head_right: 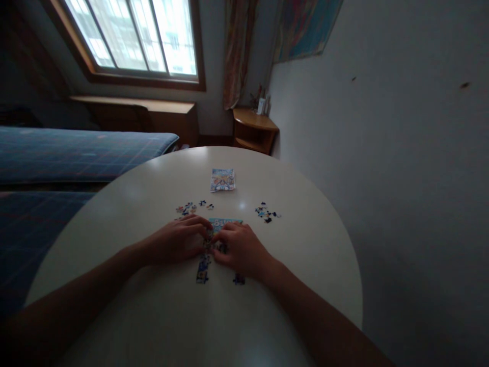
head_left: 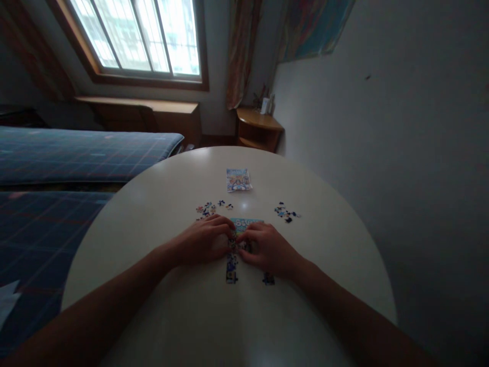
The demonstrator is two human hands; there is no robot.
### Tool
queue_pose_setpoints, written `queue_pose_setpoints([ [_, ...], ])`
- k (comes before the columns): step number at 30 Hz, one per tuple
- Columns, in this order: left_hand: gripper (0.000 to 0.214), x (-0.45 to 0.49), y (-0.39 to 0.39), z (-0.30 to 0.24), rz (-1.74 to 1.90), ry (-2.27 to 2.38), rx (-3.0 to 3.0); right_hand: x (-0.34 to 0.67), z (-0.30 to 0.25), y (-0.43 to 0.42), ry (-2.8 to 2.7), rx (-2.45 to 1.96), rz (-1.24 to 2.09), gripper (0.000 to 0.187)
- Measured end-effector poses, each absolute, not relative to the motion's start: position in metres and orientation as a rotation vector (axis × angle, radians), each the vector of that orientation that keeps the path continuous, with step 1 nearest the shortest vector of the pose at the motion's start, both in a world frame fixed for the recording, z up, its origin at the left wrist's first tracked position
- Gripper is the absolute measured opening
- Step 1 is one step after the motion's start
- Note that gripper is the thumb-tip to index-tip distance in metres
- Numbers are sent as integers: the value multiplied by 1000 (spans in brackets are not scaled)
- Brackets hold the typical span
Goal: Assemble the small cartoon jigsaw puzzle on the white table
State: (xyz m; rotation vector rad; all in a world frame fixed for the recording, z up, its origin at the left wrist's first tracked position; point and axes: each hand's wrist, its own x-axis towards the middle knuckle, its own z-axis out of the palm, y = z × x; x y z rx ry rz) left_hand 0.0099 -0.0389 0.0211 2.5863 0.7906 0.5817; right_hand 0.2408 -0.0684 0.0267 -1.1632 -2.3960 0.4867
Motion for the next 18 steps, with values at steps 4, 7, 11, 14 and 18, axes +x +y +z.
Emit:
queue_pose_setpoints([
  [4,19,9,-39,21,572,791,2590,242,28,-70,-2409,-1190,483,19],
  [7,19,10,-39,23,574,791,2589,241,30,-71,-2410,-1210,475,15],
  [11,18,10,-40,24,568,784,2588,239,31,-71,-2413,-1232,440,15],
  [14,16,10,-40,25,581,790,2581,239,31,-71,-2414,-1234,407,15],
  [18,17,10,-39,24,575,789,2587,240,31,-72,-2432,-1241,385,15],
])
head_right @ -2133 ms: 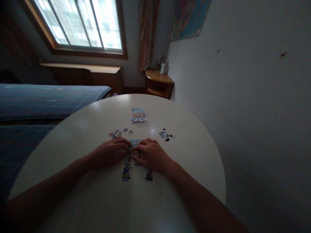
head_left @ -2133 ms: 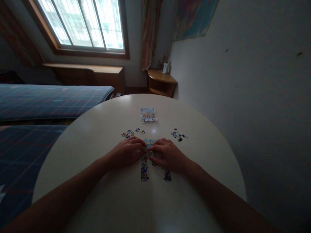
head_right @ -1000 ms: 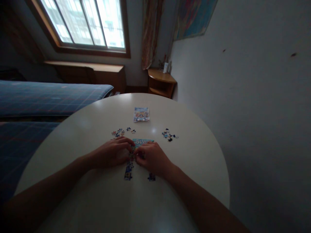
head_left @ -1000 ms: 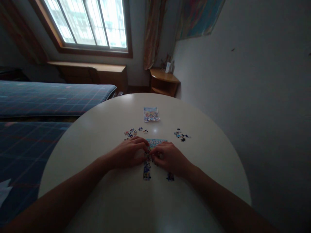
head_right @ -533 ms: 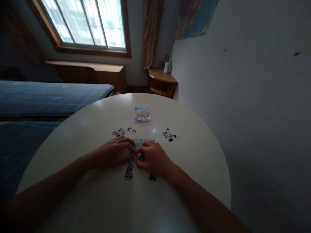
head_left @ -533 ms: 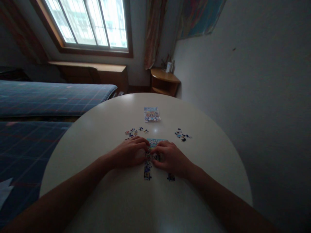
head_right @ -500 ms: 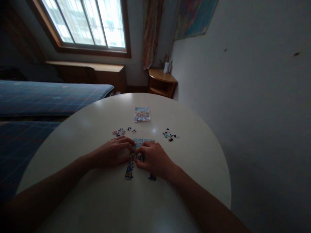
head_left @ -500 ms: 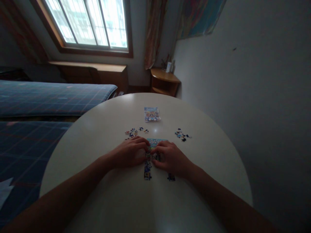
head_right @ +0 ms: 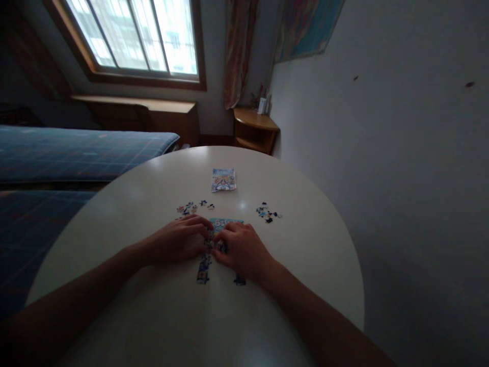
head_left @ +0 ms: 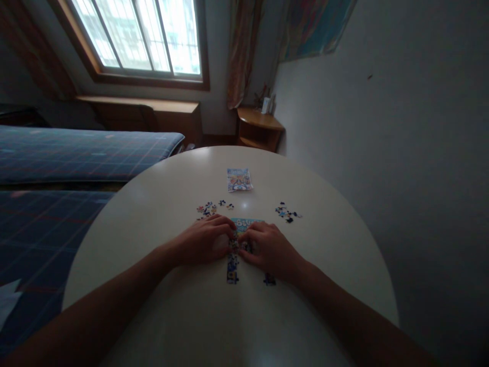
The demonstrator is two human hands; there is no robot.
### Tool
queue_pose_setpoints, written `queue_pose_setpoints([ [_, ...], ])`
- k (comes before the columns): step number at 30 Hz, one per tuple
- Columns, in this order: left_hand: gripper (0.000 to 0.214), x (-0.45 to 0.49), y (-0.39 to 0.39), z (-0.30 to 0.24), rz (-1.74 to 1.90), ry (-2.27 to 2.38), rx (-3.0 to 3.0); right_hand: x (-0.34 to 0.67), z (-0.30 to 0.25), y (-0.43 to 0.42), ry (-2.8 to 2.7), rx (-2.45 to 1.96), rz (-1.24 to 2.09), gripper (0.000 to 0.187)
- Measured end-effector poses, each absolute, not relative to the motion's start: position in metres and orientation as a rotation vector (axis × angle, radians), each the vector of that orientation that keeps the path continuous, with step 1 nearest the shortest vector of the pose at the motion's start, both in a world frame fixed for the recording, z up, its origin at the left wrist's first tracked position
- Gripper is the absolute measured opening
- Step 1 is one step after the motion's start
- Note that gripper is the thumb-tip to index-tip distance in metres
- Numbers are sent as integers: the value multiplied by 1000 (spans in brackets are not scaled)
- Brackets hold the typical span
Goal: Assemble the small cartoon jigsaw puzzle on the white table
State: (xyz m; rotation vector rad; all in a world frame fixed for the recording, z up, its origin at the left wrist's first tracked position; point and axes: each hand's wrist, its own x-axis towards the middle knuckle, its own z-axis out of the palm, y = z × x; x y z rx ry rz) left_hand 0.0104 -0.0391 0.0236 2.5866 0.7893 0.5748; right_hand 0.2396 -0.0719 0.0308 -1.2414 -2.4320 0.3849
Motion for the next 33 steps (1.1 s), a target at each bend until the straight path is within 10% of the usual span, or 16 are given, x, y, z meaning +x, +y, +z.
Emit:
queue_pose_setpoints([
  [33,17,11,-40,25,545,809,2606,274,50,-61,-2119,-1268,841,9],
])
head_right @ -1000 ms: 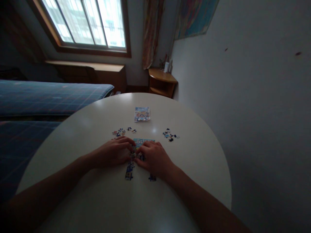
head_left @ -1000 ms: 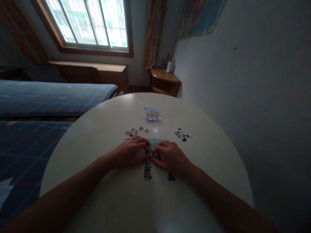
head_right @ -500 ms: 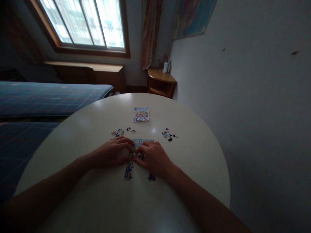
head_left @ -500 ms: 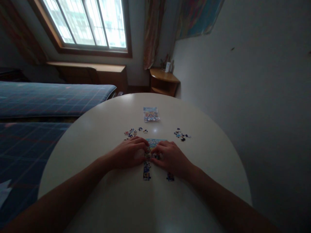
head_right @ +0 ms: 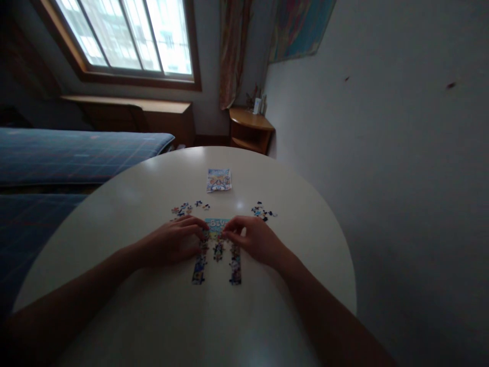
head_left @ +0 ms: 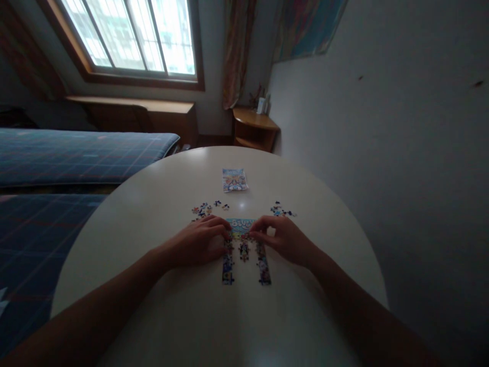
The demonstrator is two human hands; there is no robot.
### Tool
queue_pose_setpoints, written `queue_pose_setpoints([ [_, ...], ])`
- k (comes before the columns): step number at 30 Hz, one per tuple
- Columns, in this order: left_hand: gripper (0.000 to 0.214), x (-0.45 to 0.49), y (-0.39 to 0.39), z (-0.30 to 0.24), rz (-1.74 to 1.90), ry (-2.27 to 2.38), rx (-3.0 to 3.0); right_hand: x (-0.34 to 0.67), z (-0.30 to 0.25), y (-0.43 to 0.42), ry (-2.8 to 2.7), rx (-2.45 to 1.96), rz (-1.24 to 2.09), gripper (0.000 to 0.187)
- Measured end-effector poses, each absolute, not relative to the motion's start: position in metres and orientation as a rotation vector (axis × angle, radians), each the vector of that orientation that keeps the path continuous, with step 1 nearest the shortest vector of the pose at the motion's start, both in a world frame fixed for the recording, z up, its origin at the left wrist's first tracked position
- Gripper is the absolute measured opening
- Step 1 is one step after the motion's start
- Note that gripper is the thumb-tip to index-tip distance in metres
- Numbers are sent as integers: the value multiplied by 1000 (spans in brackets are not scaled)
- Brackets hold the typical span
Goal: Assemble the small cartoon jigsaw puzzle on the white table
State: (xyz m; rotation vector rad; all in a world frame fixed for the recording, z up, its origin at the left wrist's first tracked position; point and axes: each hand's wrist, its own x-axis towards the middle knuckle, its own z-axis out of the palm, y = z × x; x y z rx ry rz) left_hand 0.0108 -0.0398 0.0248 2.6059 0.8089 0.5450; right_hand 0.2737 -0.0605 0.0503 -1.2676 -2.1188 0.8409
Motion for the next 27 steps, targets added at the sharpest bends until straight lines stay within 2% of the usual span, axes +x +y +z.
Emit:
queue_pose_setpoints([
  [5,12,14,-42,25,578,775,2668,289,51,-54,-2197,-1321,869,15],
  [13,36,25,-60,35,463,528,2782,285,46,-55,-2230,-1319,974,14],
  [27,38,27,-61,38,356,530,2773,277,44,-59,-2305,-1299,853,13],
])
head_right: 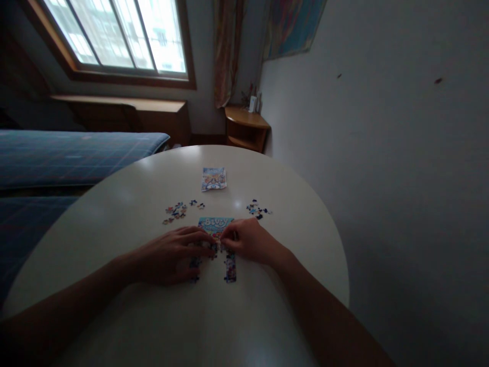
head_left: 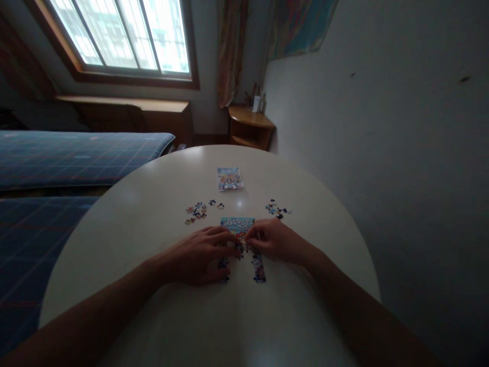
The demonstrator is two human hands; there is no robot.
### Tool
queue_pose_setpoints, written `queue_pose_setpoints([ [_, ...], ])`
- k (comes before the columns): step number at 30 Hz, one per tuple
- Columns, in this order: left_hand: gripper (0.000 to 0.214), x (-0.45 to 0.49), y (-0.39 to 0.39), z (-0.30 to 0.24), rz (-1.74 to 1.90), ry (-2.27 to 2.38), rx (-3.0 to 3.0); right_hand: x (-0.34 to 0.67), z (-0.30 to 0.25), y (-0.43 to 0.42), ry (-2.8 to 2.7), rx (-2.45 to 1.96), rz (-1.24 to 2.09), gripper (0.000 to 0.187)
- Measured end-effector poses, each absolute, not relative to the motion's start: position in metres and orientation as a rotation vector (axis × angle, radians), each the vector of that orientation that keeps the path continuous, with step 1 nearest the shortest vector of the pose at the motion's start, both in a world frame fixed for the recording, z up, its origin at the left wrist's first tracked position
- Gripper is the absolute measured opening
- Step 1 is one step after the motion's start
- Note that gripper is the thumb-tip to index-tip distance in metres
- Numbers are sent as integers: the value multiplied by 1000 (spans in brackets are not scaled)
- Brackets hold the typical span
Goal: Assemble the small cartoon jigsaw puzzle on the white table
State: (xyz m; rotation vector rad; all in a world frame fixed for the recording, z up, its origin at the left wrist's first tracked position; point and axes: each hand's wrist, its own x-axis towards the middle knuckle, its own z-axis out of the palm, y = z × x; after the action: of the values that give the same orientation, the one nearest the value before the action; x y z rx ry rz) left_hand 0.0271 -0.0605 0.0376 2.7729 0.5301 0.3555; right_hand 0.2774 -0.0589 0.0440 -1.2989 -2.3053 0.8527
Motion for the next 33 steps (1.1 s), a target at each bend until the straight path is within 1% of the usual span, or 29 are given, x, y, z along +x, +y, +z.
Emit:
queue_pose_setpoints([
  [6,40,27,-60,37,356,530,2764,280,44,-61,-2333,-1297,829,11],
  [13,39,27,-60,38,366,514,2755,280,47,-61,-2451,-1246,696,9],
  [20,38,27,-61,38,355,527,2765,277,52,-65,-2610,-1237,442,8],
  [22,39,27,-60,38,372,527,2762,278,51,-65,-2608,-1215,475,9],
  [25,40,26,-60,37,366,534,2763,283,50,-62,-2580,-1172,657,17],
  [28,42,25,-61,36,365,535,2773,291,51,-59,-2495,-1231,806,23],
  [33,43,26,-62,35,374,529,2772,298,55,-55,-2342,-1374,788,14],
])
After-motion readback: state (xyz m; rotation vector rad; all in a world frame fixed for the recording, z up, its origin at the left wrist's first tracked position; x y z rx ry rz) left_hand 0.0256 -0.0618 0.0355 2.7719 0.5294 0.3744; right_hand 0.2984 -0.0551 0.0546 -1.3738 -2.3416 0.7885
